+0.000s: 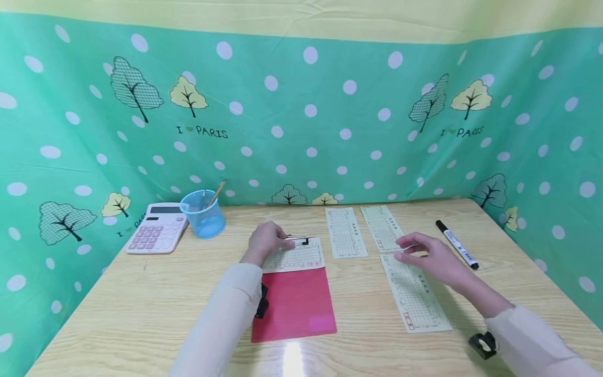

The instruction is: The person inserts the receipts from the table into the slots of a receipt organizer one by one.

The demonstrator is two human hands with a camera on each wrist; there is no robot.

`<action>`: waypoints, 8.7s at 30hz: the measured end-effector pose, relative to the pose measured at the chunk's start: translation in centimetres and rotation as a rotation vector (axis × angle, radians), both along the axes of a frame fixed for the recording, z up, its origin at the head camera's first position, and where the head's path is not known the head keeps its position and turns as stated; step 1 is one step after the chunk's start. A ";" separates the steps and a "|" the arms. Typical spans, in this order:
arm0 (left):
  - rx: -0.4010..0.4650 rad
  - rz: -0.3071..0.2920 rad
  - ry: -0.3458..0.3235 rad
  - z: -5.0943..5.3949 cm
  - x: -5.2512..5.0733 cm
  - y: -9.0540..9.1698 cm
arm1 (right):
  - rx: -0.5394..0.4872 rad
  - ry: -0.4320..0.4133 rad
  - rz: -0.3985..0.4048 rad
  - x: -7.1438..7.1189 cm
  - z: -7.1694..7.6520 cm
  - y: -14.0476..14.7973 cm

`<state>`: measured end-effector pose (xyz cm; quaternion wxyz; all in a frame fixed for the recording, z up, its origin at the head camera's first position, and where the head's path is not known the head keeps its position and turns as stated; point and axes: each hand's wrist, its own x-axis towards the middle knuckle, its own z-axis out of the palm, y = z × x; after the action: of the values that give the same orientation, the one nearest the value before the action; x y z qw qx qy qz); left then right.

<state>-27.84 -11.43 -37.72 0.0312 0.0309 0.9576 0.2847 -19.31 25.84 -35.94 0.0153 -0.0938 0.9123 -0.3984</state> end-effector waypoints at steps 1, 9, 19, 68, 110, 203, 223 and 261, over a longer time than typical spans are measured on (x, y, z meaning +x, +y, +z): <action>0.002 0.001 0.000 0.0 0.0 0.0 | 0.008 -0.004 -0.014 0.2 -0.2 0.4; -0.004 0.013 -0.012 -0.1 -0.1 0.0 | 0.030 -0.081 -0.081 1.4 -2.1 3.1; 0.006 0.015 -0.007 0.0 -0.1 0.1 | 0.218 -0.071 -0.029 1.2 -3.9 4.0; 0.008 0.026 -0.026 0.2 0.0 0.1 | 0.118 -0.172 0.038 2.4 -1.4 3.6; 0.027 0.030 -0.013 0.4 0.3 0.3 | 0.109 0.054 0.555 -5.6 2.5 -14.5; 0.035 -0.014 -0.023 0.4 -0.5 0.2 | 0.418 0.122 0.245 -8.1 -2.4 -18.1; 0.042 -0.019 -0.060 0.7 -0.8 0.1 | 0.343 0.095 0.173 -7.8 -2.8 -18.1; 0.010 -0.065 -0.114 1.2 -1.5 -0.1 | 0.410 0.049 0.090 -8.9 -2.2 -19.2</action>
<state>-29.38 -11.50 -36.51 0.0949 0.0459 0.9513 0.2895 -28.21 6.62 -38.15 0.0297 -0.1388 0.9693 -0.2010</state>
